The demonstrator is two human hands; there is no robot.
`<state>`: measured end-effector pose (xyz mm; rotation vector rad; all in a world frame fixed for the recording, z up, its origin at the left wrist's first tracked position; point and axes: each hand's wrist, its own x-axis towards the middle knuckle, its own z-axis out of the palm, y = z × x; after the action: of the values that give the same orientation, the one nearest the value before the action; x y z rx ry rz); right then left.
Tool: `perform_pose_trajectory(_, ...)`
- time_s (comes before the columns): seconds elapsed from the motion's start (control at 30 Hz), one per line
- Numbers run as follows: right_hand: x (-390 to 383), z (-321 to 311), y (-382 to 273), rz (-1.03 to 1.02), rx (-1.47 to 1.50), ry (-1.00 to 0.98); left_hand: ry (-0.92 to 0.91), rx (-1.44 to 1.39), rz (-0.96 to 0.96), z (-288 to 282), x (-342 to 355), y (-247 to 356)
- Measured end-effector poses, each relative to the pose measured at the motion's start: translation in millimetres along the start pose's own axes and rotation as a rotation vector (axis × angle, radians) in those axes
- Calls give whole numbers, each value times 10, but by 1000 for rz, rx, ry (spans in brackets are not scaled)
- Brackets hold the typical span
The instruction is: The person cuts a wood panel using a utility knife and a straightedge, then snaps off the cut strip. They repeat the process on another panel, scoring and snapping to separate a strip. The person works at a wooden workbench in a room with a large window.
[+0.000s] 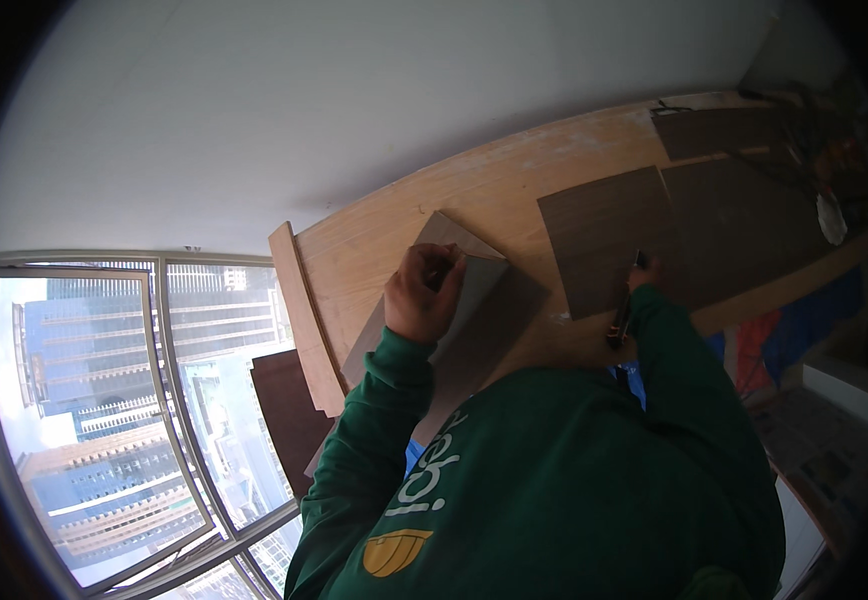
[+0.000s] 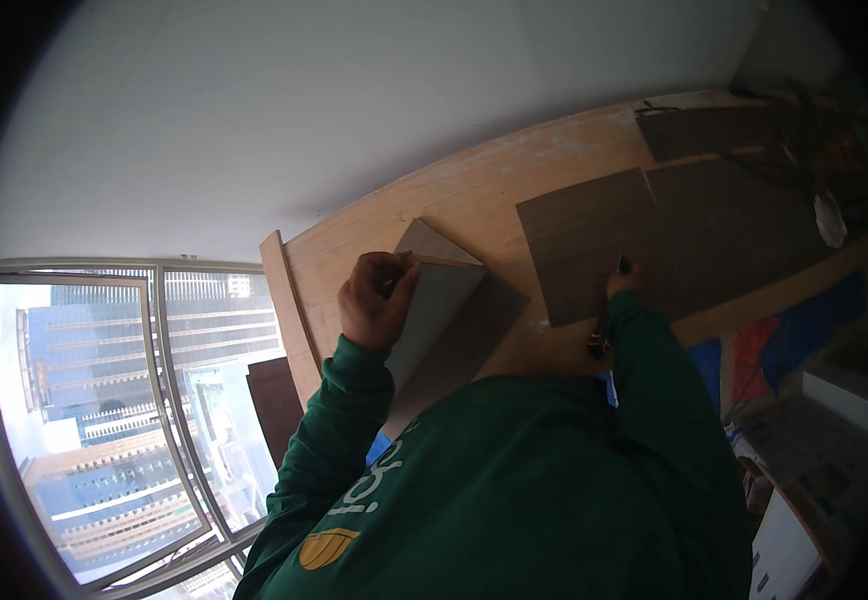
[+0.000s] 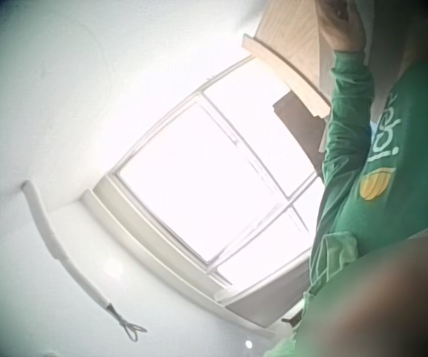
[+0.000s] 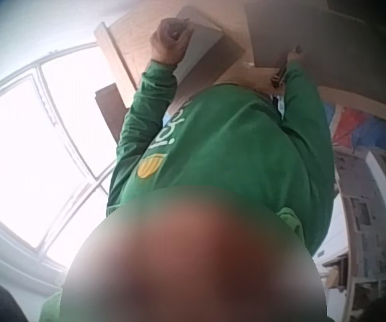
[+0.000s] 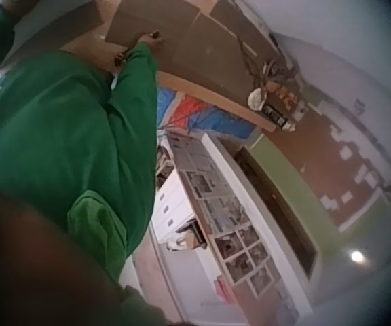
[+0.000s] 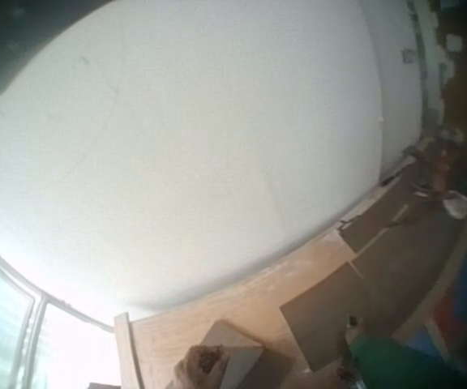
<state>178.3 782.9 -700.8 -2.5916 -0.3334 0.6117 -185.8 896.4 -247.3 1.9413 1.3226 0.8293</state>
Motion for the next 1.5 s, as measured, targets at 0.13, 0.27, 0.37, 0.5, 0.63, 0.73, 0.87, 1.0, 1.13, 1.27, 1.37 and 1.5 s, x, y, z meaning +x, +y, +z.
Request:
perform_pose_trajectory(0.13,-625,-724,-760,-336,89,-23,2,-11,-11,-2,-17,-4)
perform_pose_trajectory(0.27,-1379,-1316,-1972,-476,453,-621,6,-1,-1,-7,-18,-17)
perform_pose_trajectory(0.37,-1988,-1670,-2720,-805,731,-896,-8,-42,3,-4,-5,-36)
perform_pose_trajectory(0.5,-2385,-2007,-3362,-1093,609,-1201,-4,-45,29,-11,27,-56)
perform_pose_trajectory(0.63,-2431,-2036,-3645,-1080,418,-1312,19,4,105,-19,45,-32)
perform_pose_trajectory(0.73,-2412,-1961,-3726,-1089,383,-1420,26,5,110,-33,45,0)
perform_pose_trajectory(0.87,-2418,-1920,-3765,-1054,356,-1458,11,7,123,-49,51,13)
perform_pose_trajectory(1.0,-2522,-1874,-3736,-1101,276,-1234,0,47,105,-39,56,-19)
perform_pose_trajectory(1.13,-2632,-1753,-3674,-1168,351,-985,15,50,110,-30,79,-82)
perform_pose_trajectory(1.27,-2515,-1676,-3664,-769,653,-954,-5,-46,76,-16,58,-99)
perform_pose_trajectory(1.37,-2209,-1687,-3614,-634,589,-1036,-22,-16,62,23,1,-60)
perform_pose_trajectory(1.5,-1855,-1614,-3320,-736,167,-942,22,6,99,38,-17,-15)
